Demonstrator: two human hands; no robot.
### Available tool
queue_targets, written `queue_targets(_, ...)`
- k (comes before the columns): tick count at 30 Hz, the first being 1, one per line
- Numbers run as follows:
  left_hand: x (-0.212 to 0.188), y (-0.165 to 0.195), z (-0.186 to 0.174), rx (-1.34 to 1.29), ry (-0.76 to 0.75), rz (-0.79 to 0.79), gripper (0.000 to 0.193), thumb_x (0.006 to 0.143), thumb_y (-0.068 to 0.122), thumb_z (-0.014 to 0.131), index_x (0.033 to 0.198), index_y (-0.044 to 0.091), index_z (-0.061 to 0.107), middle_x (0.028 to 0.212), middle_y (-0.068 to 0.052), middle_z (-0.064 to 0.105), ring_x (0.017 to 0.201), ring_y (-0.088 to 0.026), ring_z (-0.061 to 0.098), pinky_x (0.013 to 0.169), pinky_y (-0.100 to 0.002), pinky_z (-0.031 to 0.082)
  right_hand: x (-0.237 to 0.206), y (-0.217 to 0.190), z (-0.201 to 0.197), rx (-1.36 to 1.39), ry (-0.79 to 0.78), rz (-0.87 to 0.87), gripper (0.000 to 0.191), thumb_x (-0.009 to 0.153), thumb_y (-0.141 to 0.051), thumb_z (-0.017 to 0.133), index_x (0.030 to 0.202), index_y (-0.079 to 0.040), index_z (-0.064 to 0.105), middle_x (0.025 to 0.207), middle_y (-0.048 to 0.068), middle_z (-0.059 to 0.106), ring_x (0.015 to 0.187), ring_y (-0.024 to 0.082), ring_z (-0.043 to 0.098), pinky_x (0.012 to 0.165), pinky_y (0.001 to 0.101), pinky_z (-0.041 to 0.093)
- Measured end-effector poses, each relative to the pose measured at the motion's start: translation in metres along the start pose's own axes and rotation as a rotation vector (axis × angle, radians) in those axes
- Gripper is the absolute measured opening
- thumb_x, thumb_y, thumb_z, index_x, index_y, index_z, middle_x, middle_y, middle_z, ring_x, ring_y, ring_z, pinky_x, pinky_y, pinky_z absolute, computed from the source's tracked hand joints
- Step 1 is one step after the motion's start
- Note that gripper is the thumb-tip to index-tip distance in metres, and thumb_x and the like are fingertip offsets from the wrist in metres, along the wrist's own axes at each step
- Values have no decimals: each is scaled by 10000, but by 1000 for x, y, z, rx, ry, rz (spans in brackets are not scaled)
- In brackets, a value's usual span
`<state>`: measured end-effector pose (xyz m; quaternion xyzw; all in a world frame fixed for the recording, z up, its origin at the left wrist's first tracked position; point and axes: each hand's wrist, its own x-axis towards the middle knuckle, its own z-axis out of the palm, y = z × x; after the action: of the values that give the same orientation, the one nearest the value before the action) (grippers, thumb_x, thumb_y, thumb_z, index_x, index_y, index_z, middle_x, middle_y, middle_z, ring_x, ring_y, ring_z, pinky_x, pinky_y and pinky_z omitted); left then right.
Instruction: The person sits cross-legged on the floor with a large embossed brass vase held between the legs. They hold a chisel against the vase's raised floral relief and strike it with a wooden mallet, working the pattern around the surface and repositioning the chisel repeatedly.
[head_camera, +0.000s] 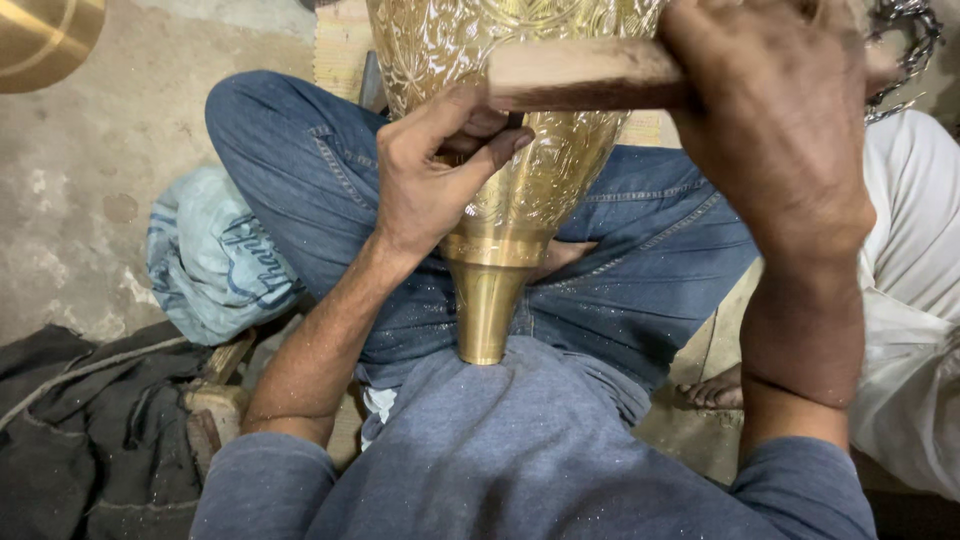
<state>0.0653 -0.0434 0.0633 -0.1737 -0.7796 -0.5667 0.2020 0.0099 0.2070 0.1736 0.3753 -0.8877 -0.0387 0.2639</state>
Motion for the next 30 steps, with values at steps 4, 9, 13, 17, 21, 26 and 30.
queue_targets(4,-3,-4,1,13,10,16,351,981,14,800,1299,11,652,1066,-112,768,952,-183,801,834,-289,710,-5,-1,0,25,-43,4,238,945,-82,840,1075,-86,641,964,69,712,892,257,722,873,476,565)
queue_targets(9,-6,-8,1,12,3,33,335,993,25,806,1292,32,656,1104,-117,761,984,-188,800,851,-293,718,-16,9,13,329,30,39,281,958,-68,773,1189,-23,620,1046,129,680,950,310,677,872,459,547)
queue_targets(13,-5,-10,2,41,-6,38,332,992,58,837,1281,71,673,1082,-83,769,968,-172,807,839,-284,720,-19,13,21,195,-62,52,197,973,-78,777,1033,-29,595,918,105,650,871,293,660,817,464,525)
queue_targets(17,-3,-8,2,46,34,26,378,997,61,811,1338,43,650,1091,-95,760,951,-171,797,825,-276,711,-16,12,22,415,154,43,285,995,-63,789,1199,15,606,1055,163,645,988,356,638,872,482,510)
queue_targets(21,-1,-4,0,55,11,28,320,1012,68,810,1296,59,663,1082,-92,764,959,-168,798,853,-274,698,-16,10,18,267,77,24,276,933,-10,815,1140,-25,634,1022,126,667,974,325,666,882,489,516)
queue_targets(26,0,-2,0,49,7,-11,360,997,73,813,1320,49,657,1077,-92,774,945,-168,803,837,-275,701,-12,8,15,735,5,189,199,984,44,727,1128,-42,619,1011,97,672,914,276,683,829,420,544)
queue_targets(30,-1,-5,0,31,-3,-1,349,1004,79,803,1320,48,660,1075,-88,777,945,-169,807,845,-285,709,-3,8,10,360,37,86,204,914,6,769,1051,-44,627,879,94,622,815,274,642,773,424,505)
